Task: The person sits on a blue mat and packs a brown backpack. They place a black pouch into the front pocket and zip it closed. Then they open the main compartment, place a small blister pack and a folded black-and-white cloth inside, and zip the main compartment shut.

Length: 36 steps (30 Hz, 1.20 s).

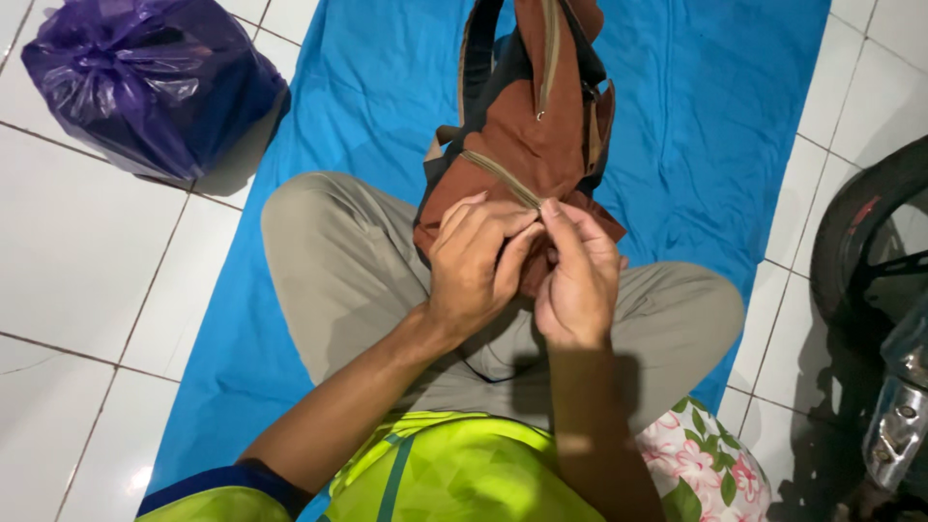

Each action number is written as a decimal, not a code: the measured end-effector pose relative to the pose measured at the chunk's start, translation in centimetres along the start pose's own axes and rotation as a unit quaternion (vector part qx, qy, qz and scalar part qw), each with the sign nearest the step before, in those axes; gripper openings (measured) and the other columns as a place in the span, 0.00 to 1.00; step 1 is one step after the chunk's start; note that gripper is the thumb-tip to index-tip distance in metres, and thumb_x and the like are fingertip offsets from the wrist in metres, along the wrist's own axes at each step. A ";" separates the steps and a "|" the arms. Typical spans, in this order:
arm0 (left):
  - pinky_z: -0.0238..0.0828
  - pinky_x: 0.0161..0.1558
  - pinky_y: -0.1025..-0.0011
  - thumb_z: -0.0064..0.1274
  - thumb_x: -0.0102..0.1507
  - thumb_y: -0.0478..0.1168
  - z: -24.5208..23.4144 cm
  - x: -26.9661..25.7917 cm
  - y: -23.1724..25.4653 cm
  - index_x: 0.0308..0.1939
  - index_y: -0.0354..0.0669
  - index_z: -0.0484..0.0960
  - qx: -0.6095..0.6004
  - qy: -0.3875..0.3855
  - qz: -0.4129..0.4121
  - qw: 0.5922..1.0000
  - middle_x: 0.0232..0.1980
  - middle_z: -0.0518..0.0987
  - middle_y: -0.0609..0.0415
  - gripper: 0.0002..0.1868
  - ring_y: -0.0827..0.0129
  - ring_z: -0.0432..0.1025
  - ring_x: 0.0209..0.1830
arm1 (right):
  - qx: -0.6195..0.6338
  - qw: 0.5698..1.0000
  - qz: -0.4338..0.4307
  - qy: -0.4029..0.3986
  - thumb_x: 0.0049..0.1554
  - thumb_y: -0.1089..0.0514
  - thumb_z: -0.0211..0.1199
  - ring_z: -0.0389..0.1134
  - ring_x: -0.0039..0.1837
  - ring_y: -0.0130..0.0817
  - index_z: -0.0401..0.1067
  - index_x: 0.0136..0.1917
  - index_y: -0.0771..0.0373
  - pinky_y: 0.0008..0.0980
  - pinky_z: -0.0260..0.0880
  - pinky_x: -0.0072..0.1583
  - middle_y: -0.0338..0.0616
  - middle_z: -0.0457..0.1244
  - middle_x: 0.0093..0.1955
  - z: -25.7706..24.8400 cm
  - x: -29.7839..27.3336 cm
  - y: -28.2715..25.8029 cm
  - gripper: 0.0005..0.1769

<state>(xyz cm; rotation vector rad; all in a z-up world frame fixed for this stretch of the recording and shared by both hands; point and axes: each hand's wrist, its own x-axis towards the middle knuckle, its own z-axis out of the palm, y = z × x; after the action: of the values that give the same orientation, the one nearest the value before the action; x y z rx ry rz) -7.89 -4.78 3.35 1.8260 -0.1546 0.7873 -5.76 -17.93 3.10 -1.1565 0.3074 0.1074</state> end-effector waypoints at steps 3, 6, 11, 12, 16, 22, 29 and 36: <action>0.71 0.56 0.60 0.61 0.65 0.33 0.3 0.4 0.2 0.45 0.40 0.81 0.000 -0.006 0.008 1.000 0.47 0.81 0.50 0.07 0.57 0.77 0.49 | -0.003 0.997 -0.047 0.056 0.63 0.63 0.61 0.68 0.46 0.23 0.75 0.48 0.66 0.22 0.68 0.50 0.39 0.68 0.44 0.2 -0.1 0.7 0.04; 0.71 0.56 0.60 0.60 0.66 0.33 0.1 1.0 0.2 0.45 0.40 0.81 0.001 -0.031 0.021 0.999 0.46 0.82 0.52 0.06 0.58 0.77 0.48 | -0.006 0.990 -0.121 0.068 0.64 0.63 0.62 0.64 0.44 0.22 0.73 0.48 0.64 0.23 0.65 0.48 0.38 0.64 0.42 0.8 -0.4 1.4 0.03; 0.68 0.49 0.59 0.60 0.66 0.36 0.7 1.8 0.0 0.41 0.40 0.80 0.028 -0.065 0.018 0.997 0.41 0.80 0.50 0.05 0.55 0.75 0.42 | -0.267 0.907 -0.316 0.079 0.71 0.63 0.61 0.59 0.52 0.24 0.70 0.46 0.67 0.25 0.63 0.56 0.38 0.59 0.50 0.2 -0.4 1.6 0.10; 0.68 0.48 0.59 0.59 0.66 0.35 0.9 1.9 0.0 0.41 0.40 0.80 0.023 -0.064 0.010 0.998 0.40 0.80 0.51 0.04 0.56 0.75 0.41 | -0.301 0.889 -0.337 0.076 0.72 0.63 0.61 0.59 0.54 0.25 0.70 0.46 0.68 0.26 0.62 0.58 0.39 0.59 0.49 -0.1 -0.2 1.6 0.11; 0.67 0.47 0.59 0.56 0.67 0.35 2.1 1.5 -0.2 0.42 0.42 0.78 0.003 -0.050 -0.019 0.999 0.39 0.79 0.51 0.03 0.55 0.76 0.39 | -0.265 0.918 -0.267 0.126 0.69 0.59 0.58 0.56 0.46 0.21 0.68 0.48 0.65 0.23 0.61 0.49 0.36 0.58 0.47 -0.4 0.2 2.3 0.08; 0.70 0.42 0.57 0.55 0.70 0.35 2.9 0.6 -1.8 0.46 0.39 0.76 -0.016 -0.037 -0.092 0.995 0.40 0.81 0.48 0.05 0.50 0.76 0.38 | -0.306 0.897 -0.316 0.048 0.72 0.58 0.54 0.62 0.47 0.22 0.67 0.56 0.65 0.24 0.65 0.50 0.39 0.63 0.49 -1.0 2.3 1.9 0.08; 0.75 0.46 0.63 0.54 0.71 0.34 1.8 1.8 -2.3 0.47 0.37 0.76 -0.069 -0.037 -0.078 0.994 0.44 0.82 0.47 0.04 0.54 0.79 0.43 | -0.464 0.791 -0.395 -0.056 0.65 0.67 0.63 0.69 0.55 0.37 0.73 0.63 0.67 0.31 0.71 0.57 0.49 0.64 0.56 0.1 1.4 -3.4 0.12; 0.73 0.41 0.65 0.55 0.70 0.34 1.3 1.7 -2.1 0.46 0.37 0.77 -0.044 -0.024 -0.084 0.995 0.40 0.81 0.47 0.04 0.56 0.78 0.39 | -0.564 0.692 -0.426 -0.144 0.59 0.70 0.70 0.72 0.57 0.45 0.77 0.54 0.67 0.37 0.74 0.56 0.51 0.68 0.55 1.4 2.0 -5.8 0.09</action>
<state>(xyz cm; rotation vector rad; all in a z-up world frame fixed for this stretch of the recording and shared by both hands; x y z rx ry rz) -5.01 -4.58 2.42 1.7510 -0.0641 0.6087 -2.23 -19.17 8.18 -2.3727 -0.7383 -0.4147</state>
